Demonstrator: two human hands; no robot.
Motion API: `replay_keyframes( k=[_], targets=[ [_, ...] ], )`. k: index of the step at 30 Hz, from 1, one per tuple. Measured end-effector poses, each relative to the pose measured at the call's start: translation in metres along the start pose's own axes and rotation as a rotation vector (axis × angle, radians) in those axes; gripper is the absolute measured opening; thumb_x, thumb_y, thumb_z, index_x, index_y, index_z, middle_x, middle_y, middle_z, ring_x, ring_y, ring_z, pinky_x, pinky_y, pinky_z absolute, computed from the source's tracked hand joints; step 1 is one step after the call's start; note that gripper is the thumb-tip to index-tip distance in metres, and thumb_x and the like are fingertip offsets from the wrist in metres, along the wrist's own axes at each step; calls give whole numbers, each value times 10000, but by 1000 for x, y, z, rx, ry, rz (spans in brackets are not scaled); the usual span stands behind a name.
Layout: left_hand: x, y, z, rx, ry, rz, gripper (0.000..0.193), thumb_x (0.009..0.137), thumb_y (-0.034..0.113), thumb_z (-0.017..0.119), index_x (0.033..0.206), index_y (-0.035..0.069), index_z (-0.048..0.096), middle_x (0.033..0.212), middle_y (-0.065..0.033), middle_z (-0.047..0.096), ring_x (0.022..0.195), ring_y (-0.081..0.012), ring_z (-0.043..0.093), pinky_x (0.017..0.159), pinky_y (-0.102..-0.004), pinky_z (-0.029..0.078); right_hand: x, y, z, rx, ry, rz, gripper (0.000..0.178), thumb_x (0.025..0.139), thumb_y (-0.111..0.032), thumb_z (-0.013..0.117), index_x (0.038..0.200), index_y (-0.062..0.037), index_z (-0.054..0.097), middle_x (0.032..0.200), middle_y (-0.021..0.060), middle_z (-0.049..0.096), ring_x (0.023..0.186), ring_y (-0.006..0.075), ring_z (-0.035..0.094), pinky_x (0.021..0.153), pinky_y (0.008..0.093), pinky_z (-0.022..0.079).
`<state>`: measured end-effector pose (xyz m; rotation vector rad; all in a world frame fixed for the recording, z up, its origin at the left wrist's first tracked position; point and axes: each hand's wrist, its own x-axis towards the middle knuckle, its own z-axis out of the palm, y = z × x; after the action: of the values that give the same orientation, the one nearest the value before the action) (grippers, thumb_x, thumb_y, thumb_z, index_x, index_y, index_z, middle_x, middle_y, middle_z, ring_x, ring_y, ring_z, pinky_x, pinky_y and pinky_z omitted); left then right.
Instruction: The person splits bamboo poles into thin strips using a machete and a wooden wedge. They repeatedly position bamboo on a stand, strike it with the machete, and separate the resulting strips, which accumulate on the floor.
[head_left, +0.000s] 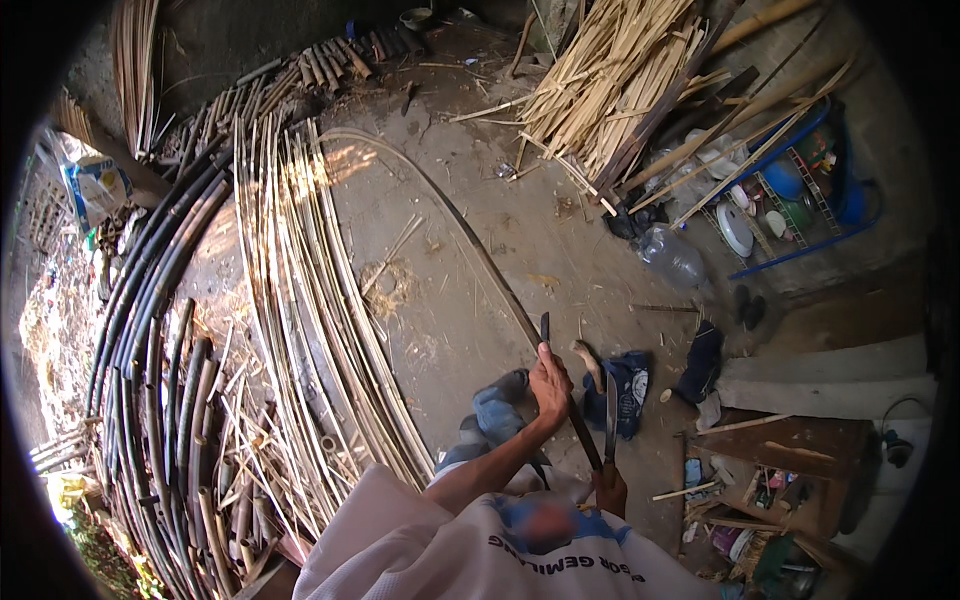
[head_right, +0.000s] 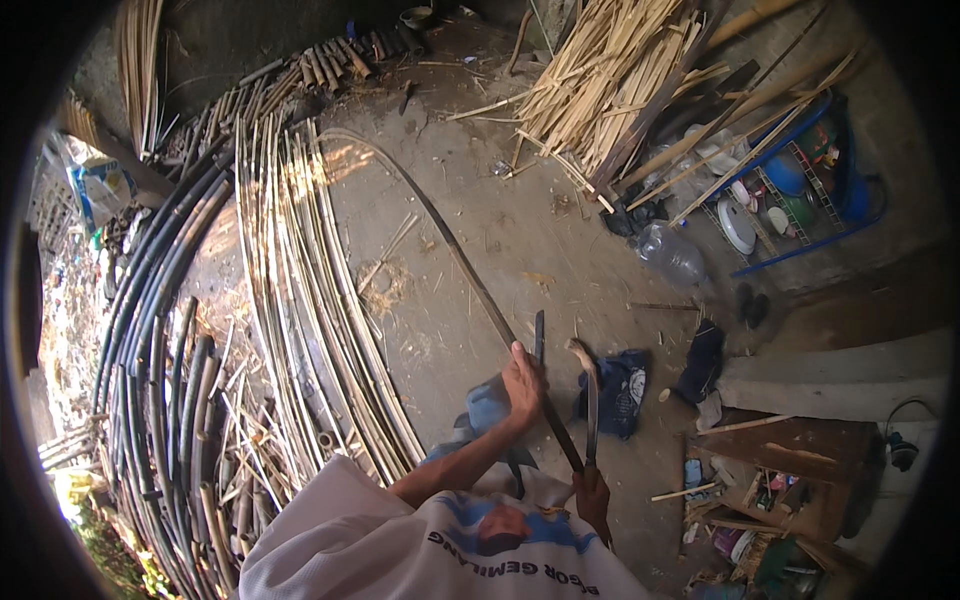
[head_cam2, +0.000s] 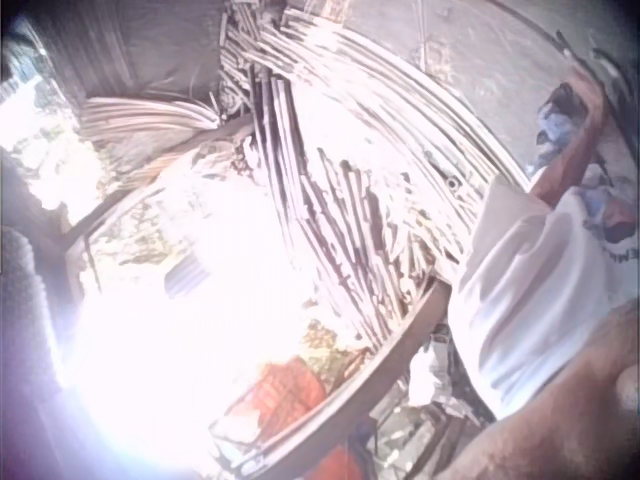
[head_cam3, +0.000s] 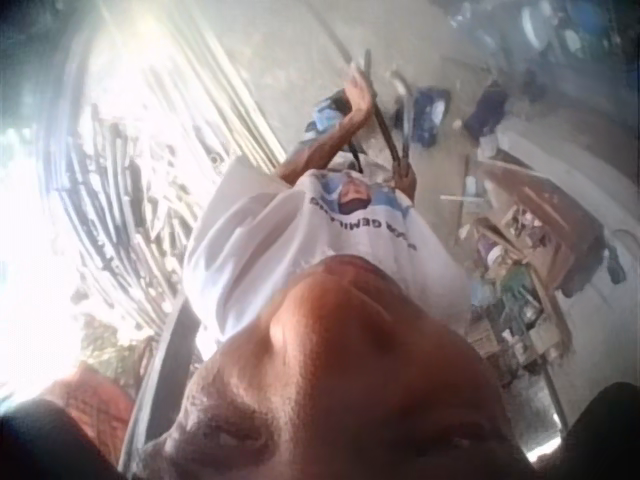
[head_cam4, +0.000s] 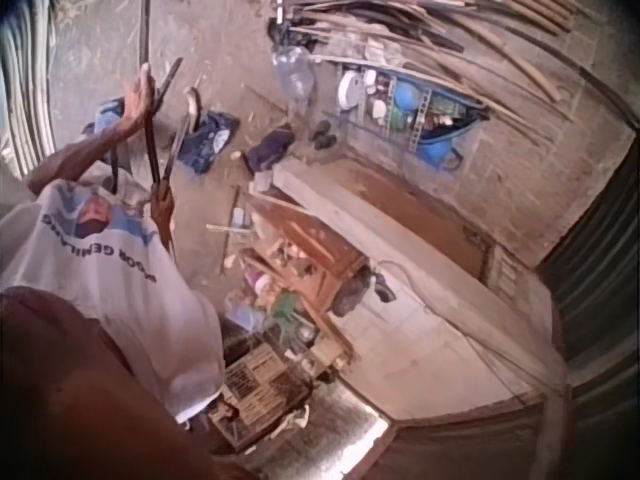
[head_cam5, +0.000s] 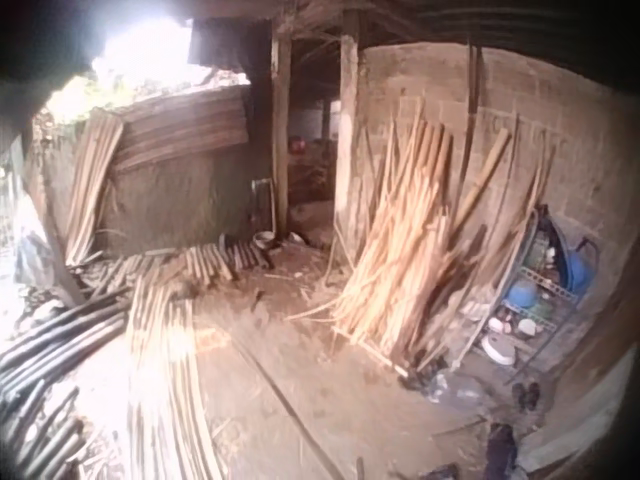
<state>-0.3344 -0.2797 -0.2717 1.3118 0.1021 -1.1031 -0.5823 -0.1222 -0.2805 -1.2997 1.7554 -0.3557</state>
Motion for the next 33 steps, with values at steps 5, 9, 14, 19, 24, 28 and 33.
replay_keyframes(
  k=[5,9,14,19,24,28,33],
  targets=[
    [-33,-18,-41,-106,-123,-45,574,995,597,365,680,122,428,539,12,393,449,-113,422,450,-283,384,-24,41,-2,0,-38,-55,233,915,-234,662,963,-11,614,786,94,625,720,189,592,657,352,463],
    [-18,-40,-72,-1,-229,-22,595,995,594,372,760,69,524,610,-41,515,543,-161,536,538,-298,446,-43,35,3,-41,5,-43,285,898,-264,676,990,0,626,811,122,650,745,223,612,681,369,470],
    [44,-83,-152,845,-277,62,723,914,618,526,1116,-68,634,892,-210,706,910,-327,677,879,-411,500,-31,68,26,-216,78,-41,382,839,-355,718,971,-3,655,806,148,666,744,253,626,705,390,479],
    [50,-66,-346,1175,-190,83,440,874,420,634,1072,35,708,1060,-216,693,1021,-349,661,894,-424,499,-2,101,37,-272,-7,106,450,779,-413,747,927,9,698,853,223,696,855,377,685,729,451,498],
    [-41,-62,-570,876,407,-77,324,943,315,569,903,2,644,731,-69,651,568,-171,613,498,-293,484,40,142,43,-408,-82,70,499,740,-348,778,991,71,676,934,266,688,926,393,676,787,451,508],
    [-146,-69,-650,624,706,-121,375,910,326,551,956,-34,646,758,-192,671,644,-261,650,515,-376,509,41,134,28,-267,-166,41,488,741,-298,775,1072,35,642,998,249,682,938,389,670,769,438,512],
    [-226,-112,-574,364,540,-408,410,928,389,610,1089,12,597,944,-140,659,662,-191,641,521,-284,494,84,197,45,-239,-235,-150,414,776,-299,732,1046,-5,624,937,220,676,861,380,669,747,440,512]
  ],
)
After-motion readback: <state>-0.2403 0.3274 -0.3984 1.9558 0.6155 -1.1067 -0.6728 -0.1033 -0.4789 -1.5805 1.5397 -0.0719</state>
